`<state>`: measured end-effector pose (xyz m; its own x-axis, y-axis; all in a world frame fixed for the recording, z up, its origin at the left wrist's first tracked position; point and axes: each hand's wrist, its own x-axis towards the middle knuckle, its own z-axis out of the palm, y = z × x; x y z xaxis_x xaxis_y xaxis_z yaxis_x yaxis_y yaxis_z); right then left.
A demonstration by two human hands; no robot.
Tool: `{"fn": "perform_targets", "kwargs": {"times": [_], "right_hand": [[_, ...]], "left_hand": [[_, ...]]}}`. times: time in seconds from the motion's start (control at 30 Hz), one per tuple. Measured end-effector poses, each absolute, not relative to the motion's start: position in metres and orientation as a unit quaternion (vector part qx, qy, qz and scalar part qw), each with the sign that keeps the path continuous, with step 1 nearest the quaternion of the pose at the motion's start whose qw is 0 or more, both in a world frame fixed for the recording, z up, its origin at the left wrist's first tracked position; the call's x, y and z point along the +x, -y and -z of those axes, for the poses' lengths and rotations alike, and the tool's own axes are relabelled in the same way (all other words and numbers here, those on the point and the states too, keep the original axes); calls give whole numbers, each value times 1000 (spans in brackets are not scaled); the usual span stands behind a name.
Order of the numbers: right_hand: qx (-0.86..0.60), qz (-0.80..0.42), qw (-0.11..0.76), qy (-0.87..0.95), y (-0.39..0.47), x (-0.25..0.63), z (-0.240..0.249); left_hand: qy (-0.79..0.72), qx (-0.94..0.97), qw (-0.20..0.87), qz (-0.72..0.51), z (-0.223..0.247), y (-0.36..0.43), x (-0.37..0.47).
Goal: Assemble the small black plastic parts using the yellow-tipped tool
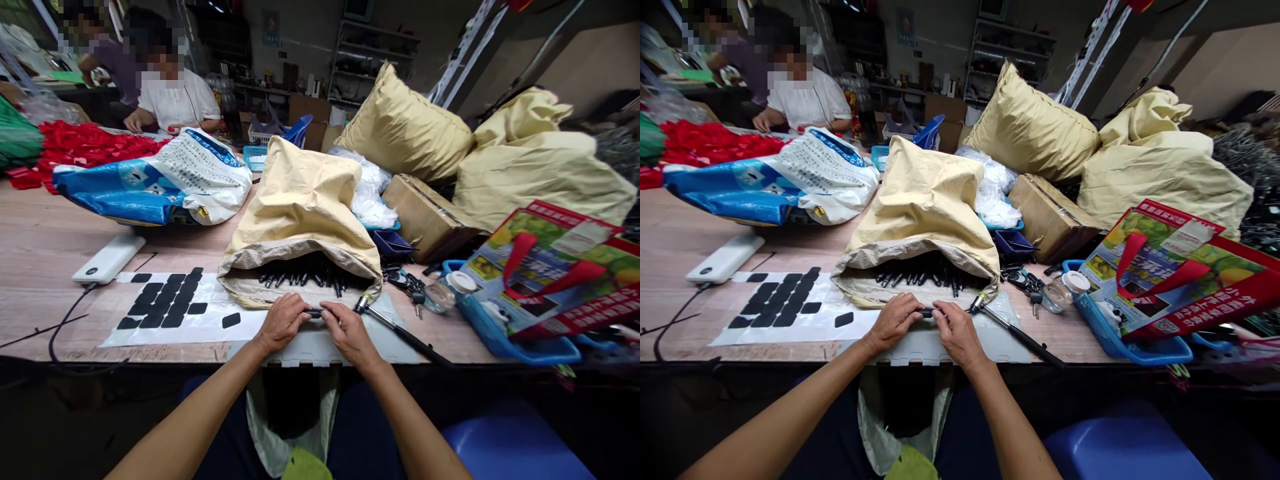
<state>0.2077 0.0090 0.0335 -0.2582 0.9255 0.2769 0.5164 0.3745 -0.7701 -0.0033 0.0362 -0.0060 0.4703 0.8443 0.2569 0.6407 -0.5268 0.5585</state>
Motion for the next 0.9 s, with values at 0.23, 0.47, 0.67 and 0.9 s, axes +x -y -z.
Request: {"fn": "perform_targets", "kwargs": {"times": [0.23,0.47,0.67,0.9], "right_hand": [[-496,-538,398,553,-12,201,-15],[-488,-524,437,545,-8,196,-10],[-489,-471,420,602,-5,198,-9],[-475,-228,322,787,-6,198,-23]], "left_hand": [[-451,841,146,-263,2,-31,-1],[-439,850,124,-262,-1,-28,2],[-447,851,116,-250,-3,-27,3],[-445,854,95,-251,-2,-26,4]]}}
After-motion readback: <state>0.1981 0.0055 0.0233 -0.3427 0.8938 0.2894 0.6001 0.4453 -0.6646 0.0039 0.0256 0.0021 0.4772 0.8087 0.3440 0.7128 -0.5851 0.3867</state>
